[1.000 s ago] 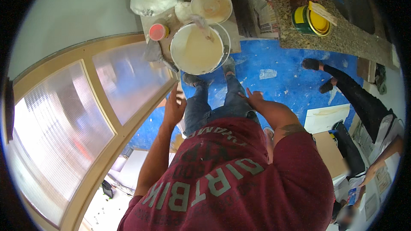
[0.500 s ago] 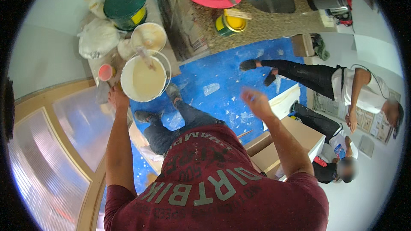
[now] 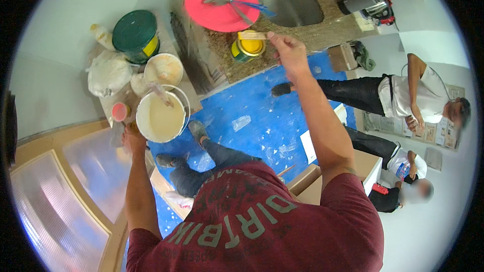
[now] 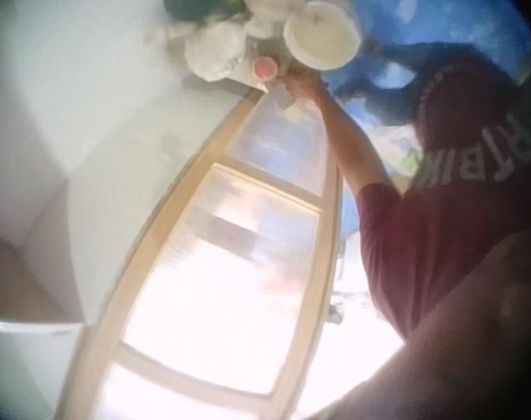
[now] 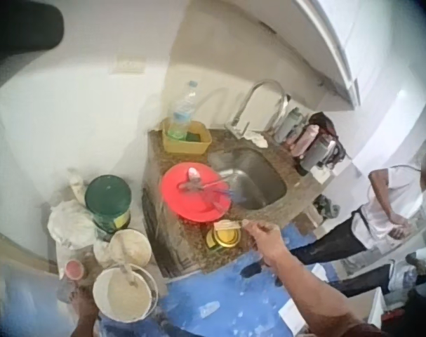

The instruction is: The person mixes a white substance in a bucket using a stick. They then add yellow and pink powders from small containers into the bucket and continue to stir the mixture. The person also handles a white plastic bag containing a white powder.

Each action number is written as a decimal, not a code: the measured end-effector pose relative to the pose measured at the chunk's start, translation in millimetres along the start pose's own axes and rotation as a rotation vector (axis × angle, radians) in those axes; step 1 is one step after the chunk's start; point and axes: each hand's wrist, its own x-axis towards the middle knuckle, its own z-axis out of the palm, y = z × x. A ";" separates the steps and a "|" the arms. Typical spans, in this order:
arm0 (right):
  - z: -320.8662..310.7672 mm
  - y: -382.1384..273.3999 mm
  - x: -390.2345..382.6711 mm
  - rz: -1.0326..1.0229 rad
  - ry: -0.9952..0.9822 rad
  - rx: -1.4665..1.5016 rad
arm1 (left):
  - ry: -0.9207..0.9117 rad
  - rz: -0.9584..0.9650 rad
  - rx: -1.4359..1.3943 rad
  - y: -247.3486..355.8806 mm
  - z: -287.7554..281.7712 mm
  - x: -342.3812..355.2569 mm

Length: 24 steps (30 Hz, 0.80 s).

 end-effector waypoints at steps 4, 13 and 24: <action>-2.0 12.7 8.9 -0.034 -0.059 0.079 | 0.209 0.124 -0.201 -10.2 -27.0 -24.9; -21.1 26.9 35.6 0.083 -0.148 0.309 | 0.334 0.178 -0.513 18.2 -121.4 -89.1; 52.7 -67.2 -83.4 -0.121 -0.534 0.595 | -0.072 -0.114 -1.777 77.5 -157.7 -133.9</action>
